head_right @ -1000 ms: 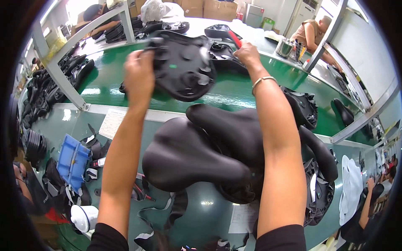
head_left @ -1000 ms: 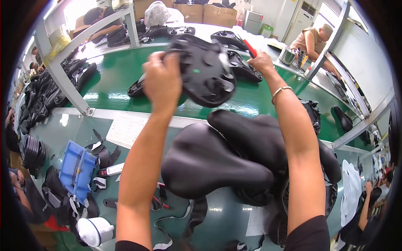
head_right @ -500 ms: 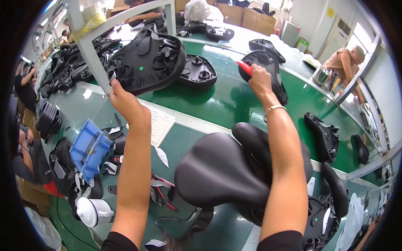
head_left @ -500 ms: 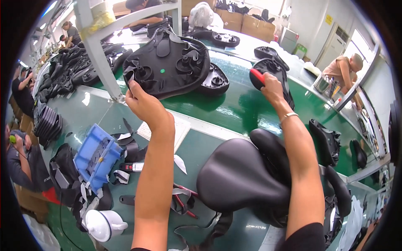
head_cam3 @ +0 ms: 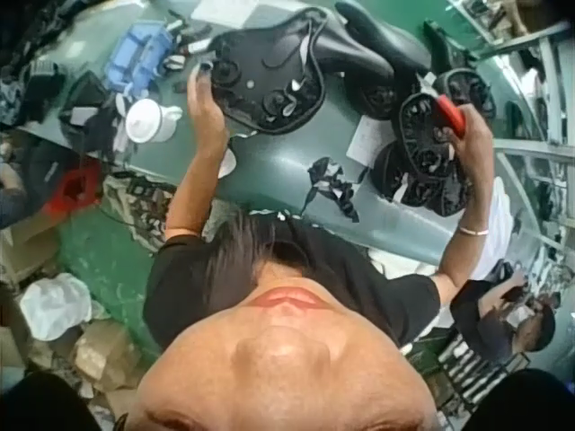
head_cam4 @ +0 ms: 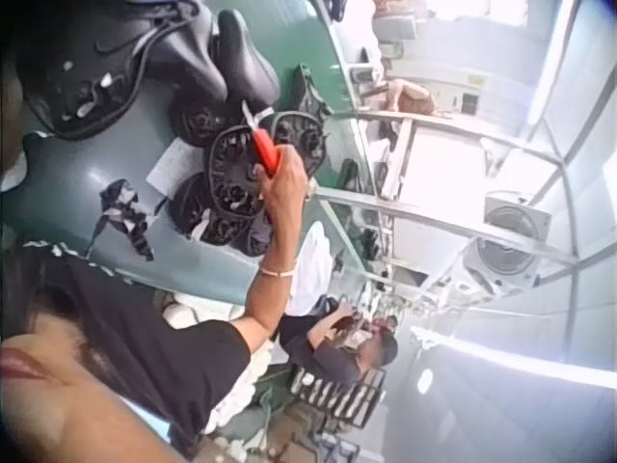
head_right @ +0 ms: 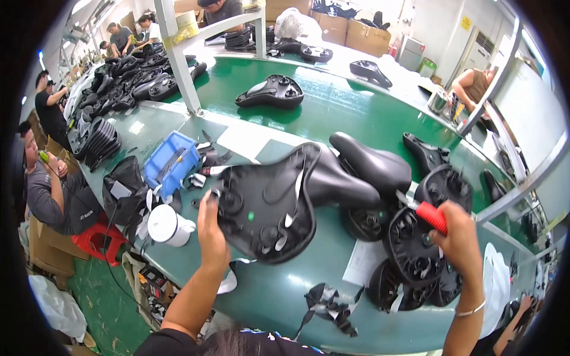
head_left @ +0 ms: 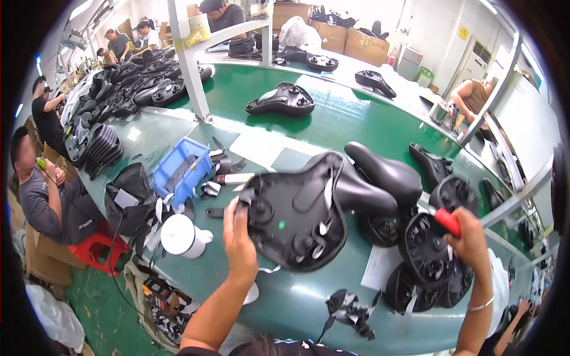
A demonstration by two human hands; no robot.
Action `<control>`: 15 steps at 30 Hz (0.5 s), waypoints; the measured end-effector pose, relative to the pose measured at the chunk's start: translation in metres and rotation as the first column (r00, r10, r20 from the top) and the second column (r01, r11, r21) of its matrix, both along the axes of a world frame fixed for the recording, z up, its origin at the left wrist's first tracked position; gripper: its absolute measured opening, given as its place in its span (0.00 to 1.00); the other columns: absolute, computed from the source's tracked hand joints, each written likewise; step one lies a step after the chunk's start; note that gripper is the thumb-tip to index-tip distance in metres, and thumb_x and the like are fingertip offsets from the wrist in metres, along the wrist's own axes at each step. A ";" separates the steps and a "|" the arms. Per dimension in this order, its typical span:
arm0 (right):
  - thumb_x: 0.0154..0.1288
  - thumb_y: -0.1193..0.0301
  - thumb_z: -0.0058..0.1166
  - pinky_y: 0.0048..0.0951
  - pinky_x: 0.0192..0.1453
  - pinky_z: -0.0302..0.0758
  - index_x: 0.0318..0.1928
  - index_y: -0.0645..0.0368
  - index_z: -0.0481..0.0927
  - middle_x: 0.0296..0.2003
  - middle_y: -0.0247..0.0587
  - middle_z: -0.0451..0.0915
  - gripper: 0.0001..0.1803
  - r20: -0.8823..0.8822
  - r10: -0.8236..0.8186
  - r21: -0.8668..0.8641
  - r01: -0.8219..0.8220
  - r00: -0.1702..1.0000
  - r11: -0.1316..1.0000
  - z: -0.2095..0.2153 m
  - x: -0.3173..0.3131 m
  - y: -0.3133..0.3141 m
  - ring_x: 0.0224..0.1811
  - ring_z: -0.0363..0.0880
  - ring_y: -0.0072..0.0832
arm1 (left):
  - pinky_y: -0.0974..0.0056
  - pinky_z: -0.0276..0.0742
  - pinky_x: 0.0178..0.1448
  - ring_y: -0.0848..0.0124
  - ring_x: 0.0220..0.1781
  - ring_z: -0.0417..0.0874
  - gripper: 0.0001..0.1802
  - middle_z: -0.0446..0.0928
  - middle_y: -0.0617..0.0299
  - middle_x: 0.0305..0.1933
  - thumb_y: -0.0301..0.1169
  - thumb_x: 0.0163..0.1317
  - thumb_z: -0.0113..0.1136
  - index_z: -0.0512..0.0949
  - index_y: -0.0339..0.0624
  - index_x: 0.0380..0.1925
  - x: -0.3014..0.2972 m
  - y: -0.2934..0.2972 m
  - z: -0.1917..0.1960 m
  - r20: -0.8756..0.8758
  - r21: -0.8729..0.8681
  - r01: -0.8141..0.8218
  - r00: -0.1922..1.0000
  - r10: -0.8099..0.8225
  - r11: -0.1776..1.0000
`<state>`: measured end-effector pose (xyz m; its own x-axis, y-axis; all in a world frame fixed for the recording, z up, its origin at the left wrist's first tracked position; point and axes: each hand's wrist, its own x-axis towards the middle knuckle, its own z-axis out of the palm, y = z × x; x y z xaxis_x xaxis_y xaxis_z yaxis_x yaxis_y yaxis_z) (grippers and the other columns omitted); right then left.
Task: Assembling bicycle seats by trimming excess material and fitting components on a production line.
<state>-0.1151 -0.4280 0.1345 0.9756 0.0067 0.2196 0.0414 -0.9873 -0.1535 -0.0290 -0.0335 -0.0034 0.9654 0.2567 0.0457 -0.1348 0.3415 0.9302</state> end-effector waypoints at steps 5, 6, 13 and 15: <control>0.57 0.76 0.60 0.37 0.43 0.71 0.44 0.64 0.71 0.36 0.50 0.74 0.16 0.403 -0.233 0.149 0.188 0.885 0.971 -0.024 -0.082 0.042 0.36 0.73 0.45 | 0.61 0.59 0.67 0.63 0.62 0.66 0.22 0.65 0.51 0.60 0.34 0.72 0.42 0.64 0.31 0.60 -0.097 0.022 -0.040 0.065 0.452 -0.096 0.995 0.075 0.887; 0.60 0.73 0.61 0.32 0.40 0.72 0.46 0.64 0.73 0.36 0.45 0.76 0.16 0.430 -0.218 0.229 0.127 0.876 0.965 -0.033 -0.087 0.062 0.31 0.74 0.35 | 0.62 0.59 0.66 0.63 0.60 0.67 0.21 0.65 0.52 0.59 0.33 0.70 0.44 0.65 0.31 0.59 -0.115 0.026 -0.039 0.048 0.370 -0.092 0.996 0.080 0.924; 0.63 0.70 0.58 0.17 0.29 0.73 0.55 0.60 0.71 0.35 0.31 0.78 0.21 -0.235 -0.172 0.927 0.274 0.957 0.257 -0.121 -0.111 0.165 0.27 0.73 0.15 | 0.61 0.62 0.61 0.65 0.56 0.68 0.15 0.68 0.53 0.50 0.34 0.61 0.47 0.71 0.37 0.44 -0.137 0.072 -0.038 0.256 0.690 -0.106 0.961 -0.104 0.716; 0.64 0.69 0.57 0.18 0.29 0.73 0.55 0.60 0.70 0.35 0.31 0.77 0.21 -0.085 -0.280 0.967 0.148 0.956 0.210 -0.146 -0.109 0.182 0.30 0.73 0.16 | 0.62 0.63 0.60 0.67 0.54 0.70 0.18 0.69 0.55 0.49 0.39 0.63 0.48 0.72 0.37 0.45 -0.104 0.057 -0.032 0.041 0.578 0.140 0.979 -0.200 0.804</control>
